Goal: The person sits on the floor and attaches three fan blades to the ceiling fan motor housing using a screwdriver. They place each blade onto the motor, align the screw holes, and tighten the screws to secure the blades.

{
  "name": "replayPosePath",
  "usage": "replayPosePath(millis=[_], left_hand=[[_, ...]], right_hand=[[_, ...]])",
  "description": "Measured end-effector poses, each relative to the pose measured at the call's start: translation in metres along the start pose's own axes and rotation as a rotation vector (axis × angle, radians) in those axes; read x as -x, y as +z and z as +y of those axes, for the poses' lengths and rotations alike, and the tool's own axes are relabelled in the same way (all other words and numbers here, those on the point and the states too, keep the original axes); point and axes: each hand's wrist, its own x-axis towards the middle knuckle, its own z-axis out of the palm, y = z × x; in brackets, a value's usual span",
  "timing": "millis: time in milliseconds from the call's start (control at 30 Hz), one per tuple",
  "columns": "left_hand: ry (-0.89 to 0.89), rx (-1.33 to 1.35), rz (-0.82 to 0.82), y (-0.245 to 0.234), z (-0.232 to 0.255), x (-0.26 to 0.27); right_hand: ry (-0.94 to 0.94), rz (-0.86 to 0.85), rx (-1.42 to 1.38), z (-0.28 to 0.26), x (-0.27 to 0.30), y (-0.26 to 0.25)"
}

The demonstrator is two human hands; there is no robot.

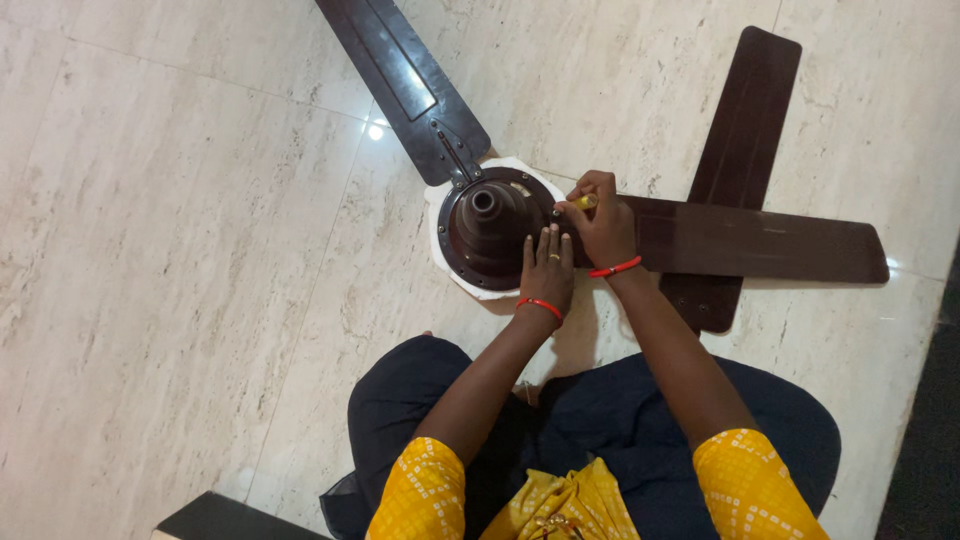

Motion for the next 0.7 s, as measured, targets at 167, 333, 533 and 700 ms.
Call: replayPosePath(millis=[167,333,533,700], left_hand=[[-0.005,-0.011,0.043,0.008,0.001,-0.001],[-0.004,-0.04,0.042,0.012,0.002,-0.002],[-0.001,-0.024,-0.009,0.016,0.001,-0.002],[-0.009,-0.024,0.047,0.016,0.001,-0.004]], right_hand=[[-0.164,-0.013,0.131,-0.01,0.001,-0.003],[-0.172,-0.086,0.114,-0.018,0.003,-0.019],[-0.182,0.082,0.247,-0.022,0.002,-0.014],[-0.341,0.134,0.335,-0.027,0.004,-0.01]])
